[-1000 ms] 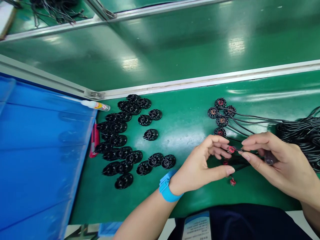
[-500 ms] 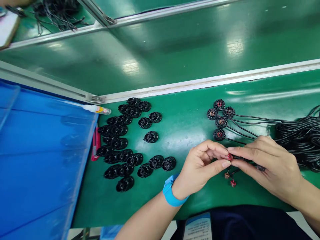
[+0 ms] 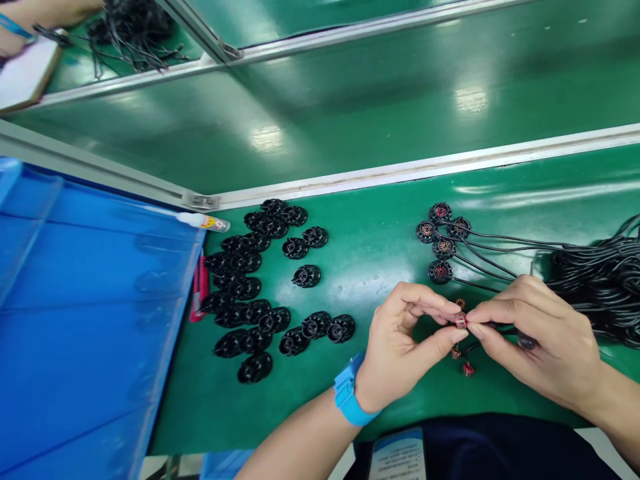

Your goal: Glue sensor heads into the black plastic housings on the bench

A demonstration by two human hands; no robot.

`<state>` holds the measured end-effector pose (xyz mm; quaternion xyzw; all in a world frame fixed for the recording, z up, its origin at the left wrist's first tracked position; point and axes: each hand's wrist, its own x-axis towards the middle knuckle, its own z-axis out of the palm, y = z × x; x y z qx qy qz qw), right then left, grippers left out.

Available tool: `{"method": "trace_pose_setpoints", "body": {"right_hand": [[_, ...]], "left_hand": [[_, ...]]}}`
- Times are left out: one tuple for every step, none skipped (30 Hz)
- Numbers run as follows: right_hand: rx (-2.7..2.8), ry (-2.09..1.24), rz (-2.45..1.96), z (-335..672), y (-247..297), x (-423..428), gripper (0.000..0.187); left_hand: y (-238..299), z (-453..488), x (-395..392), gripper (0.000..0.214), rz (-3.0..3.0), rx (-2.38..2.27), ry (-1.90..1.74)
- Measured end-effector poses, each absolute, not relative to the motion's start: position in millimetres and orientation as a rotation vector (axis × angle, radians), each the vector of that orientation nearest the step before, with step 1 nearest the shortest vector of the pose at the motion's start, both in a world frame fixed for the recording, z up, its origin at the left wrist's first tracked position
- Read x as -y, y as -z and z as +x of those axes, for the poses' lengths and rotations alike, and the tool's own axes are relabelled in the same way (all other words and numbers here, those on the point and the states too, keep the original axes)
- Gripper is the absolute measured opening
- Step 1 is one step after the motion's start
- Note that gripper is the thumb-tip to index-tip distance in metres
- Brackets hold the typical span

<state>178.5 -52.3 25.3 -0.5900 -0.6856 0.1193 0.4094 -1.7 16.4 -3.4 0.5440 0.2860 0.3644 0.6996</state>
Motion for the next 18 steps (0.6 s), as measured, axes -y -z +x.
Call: {"method": "trace_pose_setpoints", "body": {"right_hand": [[1.737, -0.296, -1.482, 178.8, -24.7, 52.6, 0.011], [1.748, -0.291, -1.477, 179.4, -24.0, 53.0, 0.015], [1.756, -0.288, -1.471, 180.0, -23.1, 53.5, 0.017], [1.760, -0.285, -1.467, 180.6, -22.3, 54.0, 0.019], [1.761, -0.280, -1.467, 181.0, -21.3, 54.4, 0.018], [1.760, -0.273, -1.473, 181.3, -20.3, 54.7, 0.017], [1.763, -0.260, -1.479, 181.3, -19.4, 55.0, 0.016], [1.774, -0.241, -1.484, 181.1, -18.5, 55.2, 0.016], [1.791, -0.211, -1.487, 180.7, -17.7, 55.4, 0.018], [1.810, -0.172, -1.487, 180.2, -17.2, 55.6, 0.020], [1.830, -0.136, -1.483, 179.7, -17.0, 55.8, 0.022], [1.840, -0.114, -1.480, 179.5, -17.3, 56.1, 0.023], [1.831, -0.118, -1.485, 179.7, -17.9, 56.5, 0.023], [1.800, -0.158, -1.502, 180.7, -18.8, 57.0, 0.021], [1.746, -0.231, -1.528, 182.6, -19.9, 57.5, 0.018], [1.666, -0.327, -1.551, 185.6, -20.9, 57.9, 0.014], [1.560, -0.431, -1.563, 189.8, -21.7, 58.1, 0.011], [1.437, -0.528, -1.550, 195.0, -22.1, 58.0, 0.008]], "left_hand": [[3.1, -1.7, -14.9, 0.031, 1.238, -0.650, -0.841], [2.7, -1.7, -13.4, 0.032, 1.264, -0.664, -0.870], [2.2, -1.7, -11.9, 0.033, 1.287, -0.681, -0.894], [1.7, -1.7, -10.4, 0.034, 1.305, -0.696, -0.918], [1.2, -1.7, -9.0, 0.035, 1.314, -0.711, -0.935], [1.0, -1.5, -7.7, 0.036, 1.316, -0.721, -0.945], [0.9, -1.1, -6.5, 0.036, 1.311, -0.726, -0.948], [1.1, -0.5, -5.5, 0.036, 1.300, -0.731, -0.943], [1.4, 0.2, -4.9, 0.035, 1.287, -0.735, -0.935], [1.5, 0.9, -4.8, 0.035, 1.273, -0.739, -0.923], [1.2, 1.3, -5.1, 0.035, 1.263, -0.743, -0.905], [0.1, 1.2, -6.1, 0.035, 1.263, -0.746, -0.887], [-2.2, 0.1, -7.8, 0.035, 1.283, -0.750, -0.866], [-6.1, -2.3, -10.2, 0.035, 1.330, -0.759, -0.843], [-11.5, -6.4, -13.3, 0.035, 1.404, -0.774, -0.823], [-18.2, -12.4, -16.9, 0.037, 1.507, -0.798, -0.810], [-25.5, -20.4, -20.8, 0.040, 1.629, -0.837, -0.800], [-32.5, -30.4, -24.7, 0.044, 1.753, -0.883, -0.816]]}}
